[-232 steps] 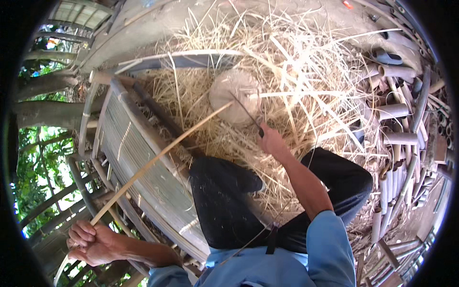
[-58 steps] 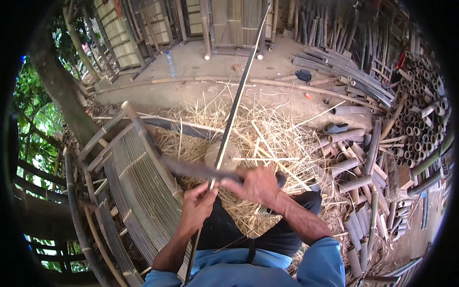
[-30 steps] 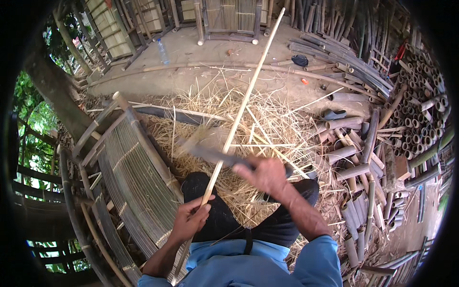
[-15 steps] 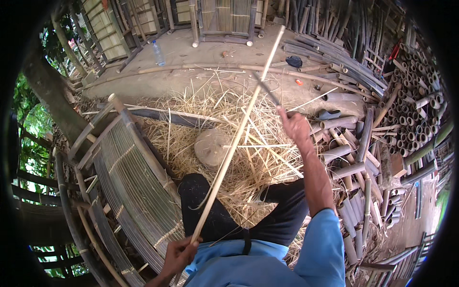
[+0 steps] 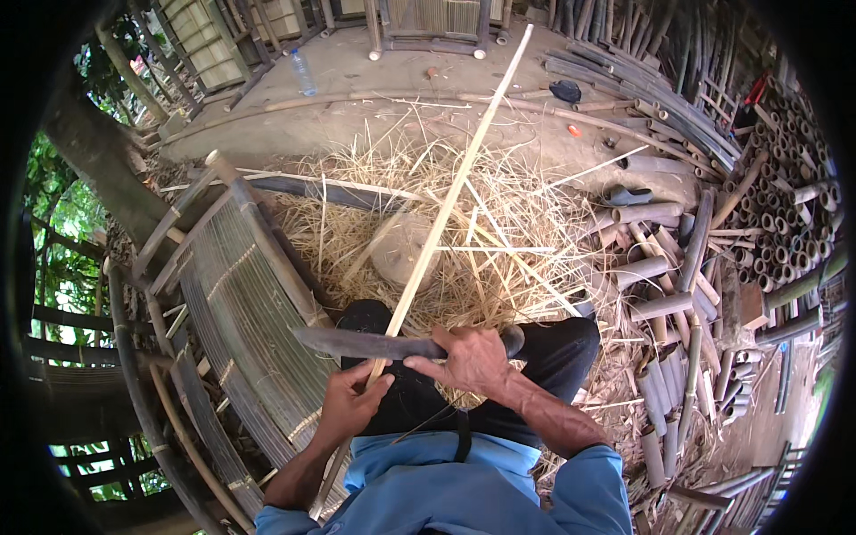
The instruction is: The person shaves thin strips of bamboo using a knife, holding the bamboo piece against a wooden block on the ground.
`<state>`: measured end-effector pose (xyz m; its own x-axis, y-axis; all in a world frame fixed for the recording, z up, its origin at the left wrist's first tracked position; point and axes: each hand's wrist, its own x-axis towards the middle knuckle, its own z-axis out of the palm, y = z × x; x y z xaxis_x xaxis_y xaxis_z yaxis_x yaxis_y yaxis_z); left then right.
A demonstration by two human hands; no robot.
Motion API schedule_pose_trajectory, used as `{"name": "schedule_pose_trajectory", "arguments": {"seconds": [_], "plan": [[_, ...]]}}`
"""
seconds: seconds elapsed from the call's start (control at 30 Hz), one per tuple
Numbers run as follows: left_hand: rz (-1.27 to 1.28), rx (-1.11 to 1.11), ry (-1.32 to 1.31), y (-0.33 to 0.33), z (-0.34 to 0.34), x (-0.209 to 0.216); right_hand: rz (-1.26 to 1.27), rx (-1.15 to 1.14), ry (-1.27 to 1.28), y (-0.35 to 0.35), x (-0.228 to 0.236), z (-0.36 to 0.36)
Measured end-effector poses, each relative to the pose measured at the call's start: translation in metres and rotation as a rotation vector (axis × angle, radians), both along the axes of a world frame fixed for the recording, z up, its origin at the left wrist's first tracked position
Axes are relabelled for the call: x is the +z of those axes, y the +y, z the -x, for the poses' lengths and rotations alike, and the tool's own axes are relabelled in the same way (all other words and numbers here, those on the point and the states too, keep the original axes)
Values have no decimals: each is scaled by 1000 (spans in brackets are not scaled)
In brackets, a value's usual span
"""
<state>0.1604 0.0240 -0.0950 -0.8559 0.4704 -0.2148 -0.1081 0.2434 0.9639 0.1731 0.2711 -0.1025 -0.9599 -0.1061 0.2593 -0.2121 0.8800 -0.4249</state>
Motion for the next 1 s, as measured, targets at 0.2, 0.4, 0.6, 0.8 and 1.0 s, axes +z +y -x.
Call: {"name": "schedule_pose_trajectory", "arguments": {"seconds": [0.2, 0.4, 0.6, 0.8, 1.0], "plan": [[35, 65, 117, -11, -14, 10, -91, 9, -13, 30, 16, 22], [170, 32, 92, -51, -43, 44, -248, -514, -68, 164, 20, 85], [193, 106, 23, -54, -47, 38, -227, -76, 23, 111, 31, 68], [64, 72, -48, -68, -52, 27, -13, -685, 93, 176, 60, 125], [-143, 9, -287, -25, -6, 15, 83, -285, -111, 77, 22, 73]]}}
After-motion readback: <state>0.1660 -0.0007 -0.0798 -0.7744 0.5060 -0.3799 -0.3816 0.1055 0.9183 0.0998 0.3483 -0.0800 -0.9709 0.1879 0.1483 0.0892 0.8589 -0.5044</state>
